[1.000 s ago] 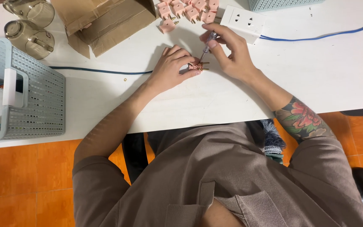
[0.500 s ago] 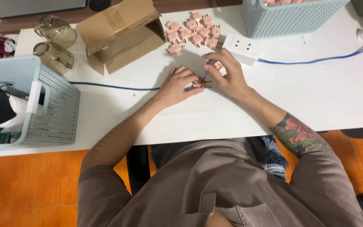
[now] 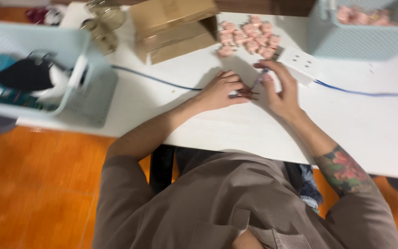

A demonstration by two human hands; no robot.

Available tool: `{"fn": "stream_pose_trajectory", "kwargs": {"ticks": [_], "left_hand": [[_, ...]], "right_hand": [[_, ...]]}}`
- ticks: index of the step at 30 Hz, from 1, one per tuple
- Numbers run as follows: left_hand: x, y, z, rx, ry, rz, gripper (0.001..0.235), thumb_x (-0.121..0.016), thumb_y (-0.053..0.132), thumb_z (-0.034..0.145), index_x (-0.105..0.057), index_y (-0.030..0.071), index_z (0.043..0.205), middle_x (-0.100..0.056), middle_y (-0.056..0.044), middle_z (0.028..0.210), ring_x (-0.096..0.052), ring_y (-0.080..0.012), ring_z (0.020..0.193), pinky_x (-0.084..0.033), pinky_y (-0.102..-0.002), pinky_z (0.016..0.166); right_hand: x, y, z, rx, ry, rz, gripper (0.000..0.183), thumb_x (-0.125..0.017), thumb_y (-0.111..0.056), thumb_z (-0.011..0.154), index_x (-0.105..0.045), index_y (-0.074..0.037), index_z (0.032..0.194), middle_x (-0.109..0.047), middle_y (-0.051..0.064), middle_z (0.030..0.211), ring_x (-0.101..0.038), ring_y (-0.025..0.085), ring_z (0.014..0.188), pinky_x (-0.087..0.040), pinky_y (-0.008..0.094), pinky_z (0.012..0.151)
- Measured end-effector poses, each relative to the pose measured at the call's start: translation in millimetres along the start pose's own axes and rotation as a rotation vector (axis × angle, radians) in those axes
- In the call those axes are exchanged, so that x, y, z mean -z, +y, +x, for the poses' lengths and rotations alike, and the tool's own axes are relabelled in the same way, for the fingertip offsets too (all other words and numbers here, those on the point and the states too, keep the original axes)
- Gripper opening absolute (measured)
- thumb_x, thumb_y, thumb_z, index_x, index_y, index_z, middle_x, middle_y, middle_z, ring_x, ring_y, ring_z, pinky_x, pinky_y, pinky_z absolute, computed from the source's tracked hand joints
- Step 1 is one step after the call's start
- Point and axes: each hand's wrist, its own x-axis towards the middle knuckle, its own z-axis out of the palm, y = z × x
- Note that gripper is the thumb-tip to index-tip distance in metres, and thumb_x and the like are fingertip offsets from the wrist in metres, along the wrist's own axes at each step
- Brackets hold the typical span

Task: The person sits at a white table and assembles pink electrical plugs. They use a screwdriver to tighten screws on the plug components, handling a blue cable and multiple pink plug parts. The workspace includes a basket, a cardboard box, and a power strip.

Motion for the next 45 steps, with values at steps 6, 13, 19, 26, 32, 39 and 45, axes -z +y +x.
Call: {"fn": "stream_pose_trajectory", "kwargs": {"ticks": [6, 13, 19, 26, 32, 39, 45], "left_hand": [[-5, -3, 3, -0.030, 0.024, 0.024, 0.050, -0.075, 0.069, 0.103, -0.075, 0.019, 0.104, -0.065, -0.003, 0.095, -0.064, -0.0264, 0.101, -0.050, -0.046, 0.088], [-1, 0, 9, 0.062, -0.143, -0.077, 0.043, -0.077, 0.061, 0.103, -0.085, 0.023, 0.122, -0.073, 0.006, 0.104, -0.060, -0.0200, 0.111, -0.043, -0.039, 0.101], [-2, -6, 8, 0.089, -0.152, -0.068, 0.044, -0.075, 0.064, 0.102, -0.084, 0.027, 0.124, -0.072, 0.008, 0.103, -0.060, -0.0184, 0.112, -0.043, -0.037, 0.103], [-8, -5, 10, 0.019, -0.087, -0.156, 0.037, -0.075, 0.058, 0.103, -0.081, 0.022, 0.112, -0.064, 0.008, 0.094, -0.055, -0.0189, 0.100, -0.047, -0.034, 0.092], [-11, -6, 13, 0.059, -0.101, -0.223, 0.041, -0.079, 0.057, 0.100, -0.081, 0.018, 0.112, -0.072, 0.006, 0.099, -0.056, -0.0193, 0.100, -0.048, -0.033, 0.090], [-31, -11, 6, -0.076, 0.087, -0.282, 0.027, -0.096, 0.043, 0.094, -0.083, 0.021, 0.104, -0.080, 0.004, 0.099, -0.072, -0.0257, 0.099, -0.051, -0.037, 0.096], [4, 0, 5, -0.026, -0.027, -0.273, 0.038, -0.090, 0.047, 0.102, -0.077, 0.015, 0.118, -0.074, -0.007, 0.105, -0.068, -0.0322, 0.108, -0.052, -0.046, 0.096]], "right_hand": [[1, 33, -14, 0.010, 0.031, -0.059, 0.036, -0.080, 0.000, 0.119, -0.070, 0.006, 0.153, -0.066, 0.025, 0.113, -0.070, 0.045, 0.107, -0.055, 0.060, 0.101], [7, -1, -6, -0.075, -0.011, -0.118, 0.033, -0.061, -0.009, 0.131, -0.066, 0.011, 0.157, -0.075, 0.027, 0.130, -0.068, 0.038, 0.122, -0.052, 0.048, 0.112], [3, 6, -9, -0.089, -0.001, -0.090, 0.026, -0.065, 0.001, 0.130, -0.070, 0.011, 0.153, -0.070, 0.027, 0.133, -0.067, 0.034, 0.104, -0.055, 0.044, 0.100], [8, 32, -22, -0.054, 0.009, -0.167, 0.024, -0.072, 0.005, 0.133, -0.073, 0.014, 0.155, -0.075, 0.031, 0.129, -0.073, 0.039, 0.119, -0.055, 0.049, 0.112], [4, 25, -20, -0.190, 0.039, 0.079, 0.019, -0.064, 0.020, 0.132, -0.064, 0.021, 0.151, -0.071, 0.037, 0.124, -0.076, 0.043, 0.121, -0.061, 0.045, 0.105], [-2, 32, -19, -0.195, 0.046, -0.112, 0.021, -0.072, 0.001, 0.125, -0.070, 0.008, 0.144, -0.075, 0.021, 0.126, -0.073, 0.032, 0.113, -0.056, 0.043, 0.109], [16, 28, -6, -0.171, 0.141, -0.005, 0.033, -0.083, -0.002, 0.115, -0.068, 0.010, 0.142, -0.078, 0.025, 0.113, -0.075, 0.036, 0.100, -0.060, 0.049, 0.093]]}}
